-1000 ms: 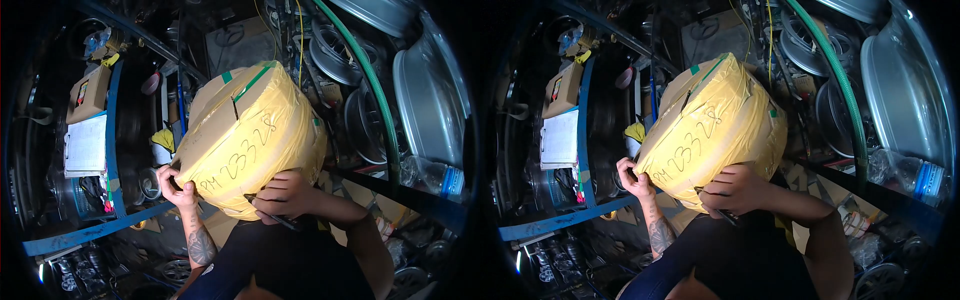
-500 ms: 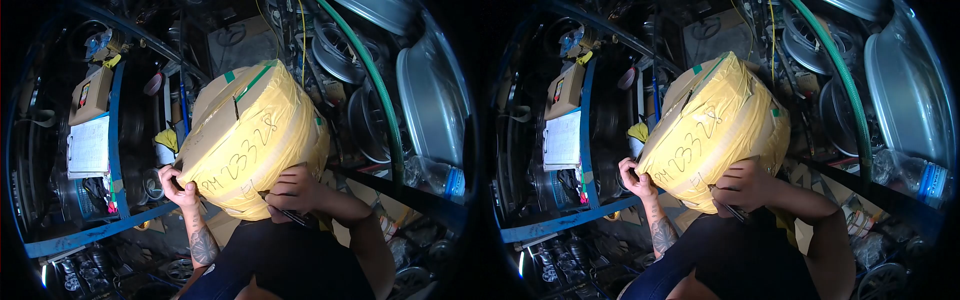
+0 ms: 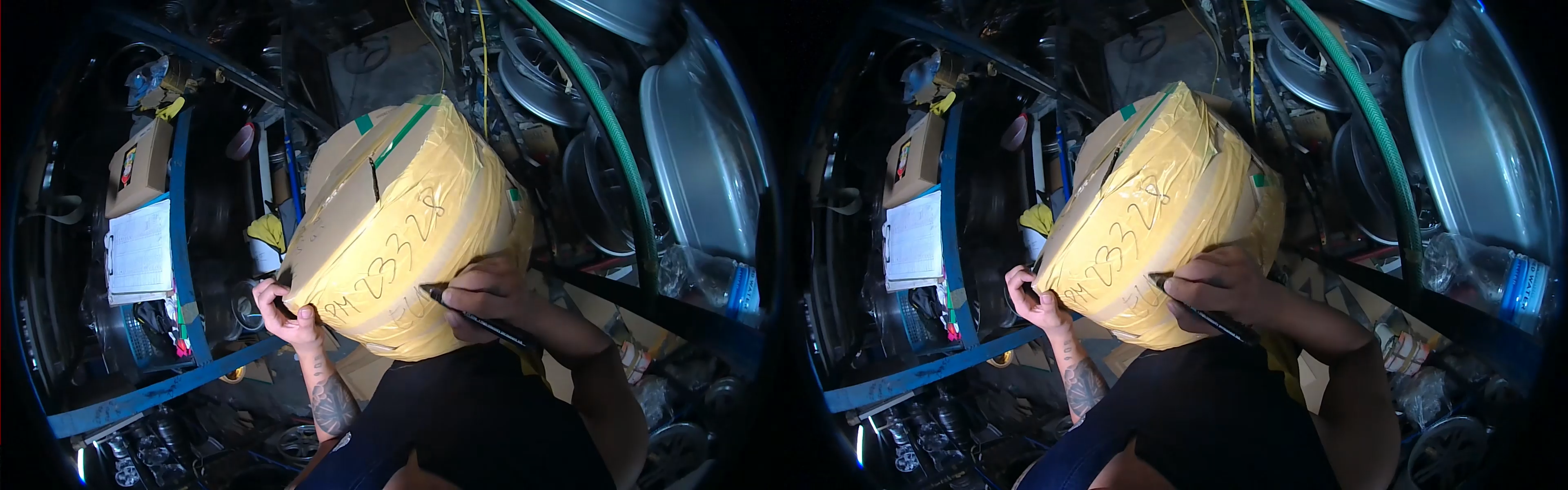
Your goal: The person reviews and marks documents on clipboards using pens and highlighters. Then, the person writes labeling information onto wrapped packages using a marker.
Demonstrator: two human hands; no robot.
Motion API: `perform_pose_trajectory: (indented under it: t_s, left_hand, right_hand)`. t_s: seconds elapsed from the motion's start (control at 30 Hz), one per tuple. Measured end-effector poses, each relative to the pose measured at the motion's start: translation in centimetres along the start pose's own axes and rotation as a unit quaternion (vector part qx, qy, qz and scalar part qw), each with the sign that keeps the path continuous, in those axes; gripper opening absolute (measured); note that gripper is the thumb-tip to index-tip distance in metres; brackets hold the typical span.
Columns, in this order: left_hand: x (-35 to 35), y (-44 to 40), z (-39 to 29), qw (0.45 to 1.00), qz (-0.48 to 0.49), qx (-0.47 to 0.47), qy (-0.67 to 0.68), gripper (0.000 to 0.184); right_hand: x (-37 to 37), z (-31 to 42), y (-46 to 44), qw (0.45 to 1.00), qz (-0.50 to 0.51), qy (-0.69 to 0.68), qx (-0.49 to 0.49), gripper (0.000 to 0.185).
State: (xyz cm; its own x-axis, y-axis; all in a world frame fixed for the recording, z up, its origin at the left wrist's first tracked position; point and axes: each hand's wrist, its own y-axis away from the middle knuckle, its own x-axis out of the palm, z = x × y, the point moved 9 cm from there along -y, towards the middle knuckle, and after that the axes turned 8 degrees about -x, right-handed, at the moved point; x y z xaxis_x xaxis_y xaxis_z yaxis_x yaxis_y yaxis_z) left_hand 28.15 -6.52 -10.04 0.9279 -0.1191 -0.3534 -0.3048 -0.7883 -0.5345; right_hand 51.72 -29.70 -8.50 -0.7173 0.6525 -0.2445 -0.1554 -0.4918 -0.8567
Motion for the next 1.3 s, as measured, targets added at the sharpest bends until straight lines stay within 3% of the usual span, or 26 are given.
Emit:
perform_pose_trajectory:
  t_s: [0.1, 0.2, 0.37, 0.47, 0.57, 0.67, 0.83, 0.93, 1.13, 1.23, 1.3]
  left_hand:
    - [0.0, 0.1, 0.0, 1.0, 0.004, 0.001, -0.004, 0.071]
    - [-0.3, 0.2, 0.4, 1.0, 0.005, 0.008, -0.01, 0.071]
    - [0.0, 0.2, 0.3, 1.0, 0.002, 0.0, 0.001, 0.07]
    - [-0.2, 0.2, 0.5, 1.0, 0.003, 0.002, -0.001, 0.07]
    - [-0.3, 0.2, 0.9, 1.0, 0.005, 0.0, -0.002, 0.07]
    - [-0.2, 0.2, 1.2, 1.0, 0.004, -0.005, 0.01, 0.07]
    - [-0.2, 0.1, 1.0, 1.0, -0.001, -0.004, 0.011, 0.07]
    - [-0.2, 0.1, 1.1, 1.0, 0.0, -0.001, 0.008, 0.07]
    - [0.1, 0.0, 0.6, 0.999, 0.014, 0.033, 0.009, 0.064]
    - [-0.1, 0.0, 0.7, 0.999, 0.017, 0.03, 0.012, 0.064]
    - [0.0, 0.0, 0.9, 1.0, 0.008, 0.012, 0.013, 0.067]
  right_hand:
    - [-0.7, -0.5, 0.4, 1.0, -0.026, 0.008, 0.009, 0.029]
    - [0.0, 0.2, 0.1, 0.999, 0.042, -0.004, -0.01, 0.028]
    - [-2.5, -1.9, 0.0, 0.997, -0.053, 0.013, 0.051, 0.017]
    - [-2.4, -1.9, -0.2, 0.999, -0.007, -0.019, 0.035, 0.016]
    - [-3.1, -4.2, 1.9, 0.987, -0.06, -0.031, 0.145, 0.016]
    - [-2.7, -3.1, -0.4, 0.995, -0.036, -0.054, 0.073, 0.015]
    - [-4.6, -6.0, 1.0, 0.977, -0.097, -0.073, 0.178, 0.015]
    - [-4.5, -5.1, 0.3, 0.989, 0.012, -0.067, 0.13, 0.014]
    - [-6.4, -6.5, -0.1, 0.982, -0.125, -0.037, 0.139, 0.008]
    - [-5.4, -7.9, 1.6, 0.962, -0.101, -0.179, 0.182, 0.008]
    - [-6.0, -8.6, 1.8, 0.958, -0.159, -0.134, 0.195, 0.007]
